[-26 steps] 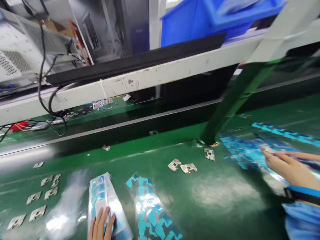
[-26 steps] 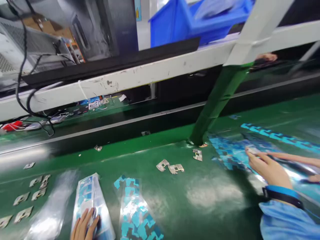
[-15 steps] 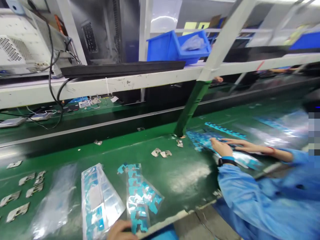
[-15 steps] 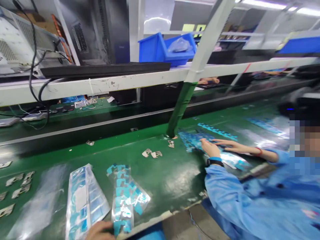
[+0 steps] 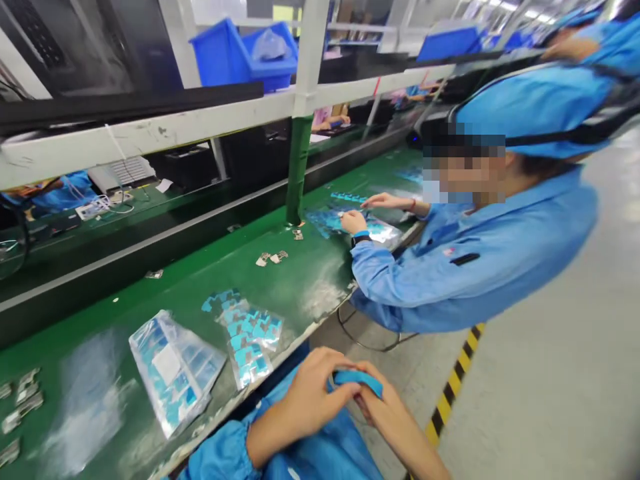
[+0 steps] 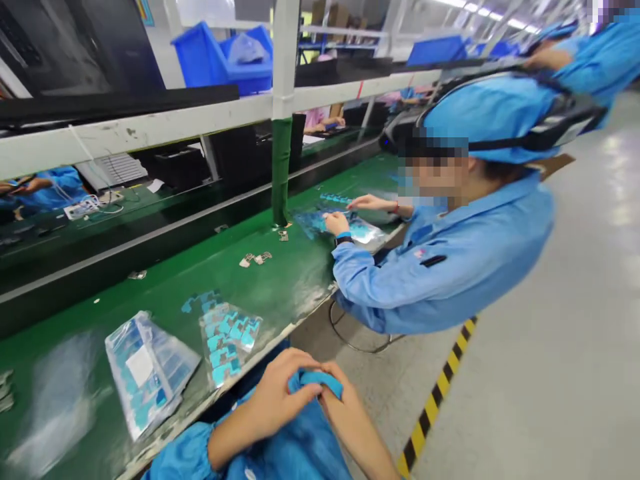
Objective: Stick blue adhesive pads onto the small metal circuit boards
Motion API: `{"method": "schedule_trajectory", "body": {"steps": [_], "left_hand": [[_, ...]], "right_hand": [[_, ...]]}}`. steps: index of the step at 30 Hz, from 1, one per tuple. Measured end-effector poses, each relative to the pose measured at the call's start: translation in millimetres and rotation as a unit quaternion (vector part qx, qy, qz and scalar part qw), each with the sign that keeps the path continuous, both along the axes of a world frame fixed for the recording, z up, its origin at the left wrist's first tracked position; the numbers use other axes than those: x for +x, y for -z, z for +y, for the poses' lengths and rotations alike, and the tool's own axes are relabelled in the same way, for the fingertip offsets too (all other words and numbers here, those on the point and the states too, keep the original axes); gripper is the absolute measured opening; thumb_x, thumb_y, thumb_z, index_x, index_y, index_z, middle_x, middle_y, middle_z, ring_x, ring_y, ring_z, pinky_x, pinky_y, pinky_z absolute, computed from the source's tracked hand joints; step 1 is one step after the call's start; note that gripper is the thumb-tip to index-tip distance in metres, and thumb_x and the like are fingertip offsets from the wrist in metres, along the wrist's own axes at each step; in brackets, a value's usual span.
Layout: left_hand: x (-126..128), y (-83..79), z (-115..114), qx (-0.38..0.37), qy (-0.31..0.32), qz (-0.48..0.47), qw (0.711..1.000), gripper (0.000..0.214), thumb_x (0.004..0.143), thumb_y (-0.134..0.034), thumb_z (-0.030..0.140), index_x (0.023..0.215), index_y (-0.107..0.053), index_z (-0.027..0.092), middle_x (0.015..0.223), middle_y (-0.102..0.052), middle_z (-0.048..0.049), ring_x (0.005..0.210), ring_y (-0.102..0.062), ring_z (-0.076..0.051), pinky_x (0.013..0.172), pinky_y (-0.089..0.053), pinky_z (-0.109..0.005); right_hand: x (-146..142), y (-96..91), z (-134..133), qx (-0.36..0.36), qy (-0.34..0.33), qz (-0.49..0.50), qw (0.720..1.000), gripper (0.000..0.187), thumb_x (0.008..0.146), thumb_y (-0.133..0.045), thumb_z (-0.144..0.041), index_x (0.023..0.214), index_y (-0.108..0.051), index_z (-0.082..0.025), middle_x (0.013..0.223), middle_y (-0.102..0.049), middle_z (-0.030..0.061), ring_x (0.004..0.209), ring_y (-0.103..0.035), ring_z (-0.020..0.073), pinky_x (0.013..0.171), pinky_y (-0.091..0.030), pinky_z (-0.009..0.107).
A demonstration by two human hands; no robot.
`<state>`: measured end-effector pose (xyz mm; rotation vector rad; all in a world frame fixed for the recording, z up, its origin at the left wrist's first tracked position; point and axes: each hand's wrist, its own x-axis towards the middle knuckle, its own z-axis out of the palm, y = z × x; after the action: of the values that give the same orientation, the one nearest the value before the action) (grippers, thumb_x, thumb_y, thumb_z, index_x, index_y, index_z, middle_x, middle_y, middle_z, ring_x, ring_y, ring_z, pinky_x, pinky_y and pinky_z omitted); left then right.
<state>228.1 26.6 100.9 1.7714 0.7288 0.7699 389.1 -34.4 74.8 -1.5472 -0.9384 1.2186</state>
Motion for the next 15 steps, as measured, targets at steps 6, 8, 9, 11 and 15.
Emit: {"method": "schedule_trajectory", "body": {"steps": [6, 8, 9, 11, 15], "left_hand": [[-5, 16.2, 9, -0.126, -0.119, -0.091, 0.981, 0.037, 0.093, -0.059, 0.051, 0.083, -0.063, 0.016, 0.081, -0.062, -0.0052, 0.081, -0.058, -0.019, 0.081, -0.047, -0.033], [-2, 23.2, 12, -0.157, -0.119, -0.108, 0.975, 0.043, 0.09, -0.058, 0.059, 0.083, -0.058, 0.016, 0.075, -0.059, -0.0024, 0.073, -0.057, -0.017, 0.072, -0.048, -0.03], [1, 25.7, 14, -0.169, -0.12, -0.113, 0.972, 0.045, 0.087, -0.061, 0.061, 0.084, -0.055, 0.017, 0.074, -0.058, -0.0013, 0.07, -0.057, -0.016, 0.069, -0.047, -0.028], [7, 28.4, 14, -0.184, -0.129, -0.109, 0.968, 0.046, 0.082, -0.068, 0.06, 0.087, -0.053, 0.017, 0.076, -0.058, -0.001, 0.07, -0.057, -0.015, 0.068, -0.046, -0.027], [17, 29.1, 4, -0.173, -0.182, -0.059, 0.966, 0.03, 0.075, -0.078, 0.034, 0.088, -0.057, 0.017, 0.084, -0.061, -0.0023, 0.077, -0.056, -0.016, 0.072, -0.044, -0.027]], "right_hand": [[-9, 8.6, 33, -0.039, -0.061, 0.024, 0.997, 0.045, 0.075, -0.062, -0.063, 0.088, -0.06, -0.02, 0.053, -0.053, -0.0039, 0.042, -0.048, 0.0156, 0.042, -0.039, 0.027], [-8, 11.0, 44, -0.02, -0.018, -0.009, 1.0, 0.047, 0.069, -0.063, -0.063, 0.089, -0.059, -0.021, 0.064, -0.061, 0.0006, 0.055, -0.057, 0.0197, 0.053, -0.046, 0.031], [-8, 13.2, 46, -0.011, 0.018, -0.034, 0.999, 0.045, 0.065, -0.064, -0.061, 0.086, -0.056, -0.022, 0.068, -0.06, 0.0006, 0.061, -0.058, 0.0201, 0.057, -0.047, 0.031], [-11, 18.3, 46, -0.003, 0.099, -0.092, 0.991, 0.039, 0.061, -0.067, -0.055, 0.076, -0.048, -0.025, 0.065, -0.051, -0.0033, 0.062, -0.05, 0.0181, 0.059, -0.042, 0.03], [-21, 26.7, 28, -0.019, 0.149, -0.167, 0.974, 0.025, 0.062, -0.061, -0.045, 0.061, -0.044, -0.026, 0.053, -0.035, -0.0065, 0.053, -0.038, 0.016, 0.055, -0.033, 0.03]]}}
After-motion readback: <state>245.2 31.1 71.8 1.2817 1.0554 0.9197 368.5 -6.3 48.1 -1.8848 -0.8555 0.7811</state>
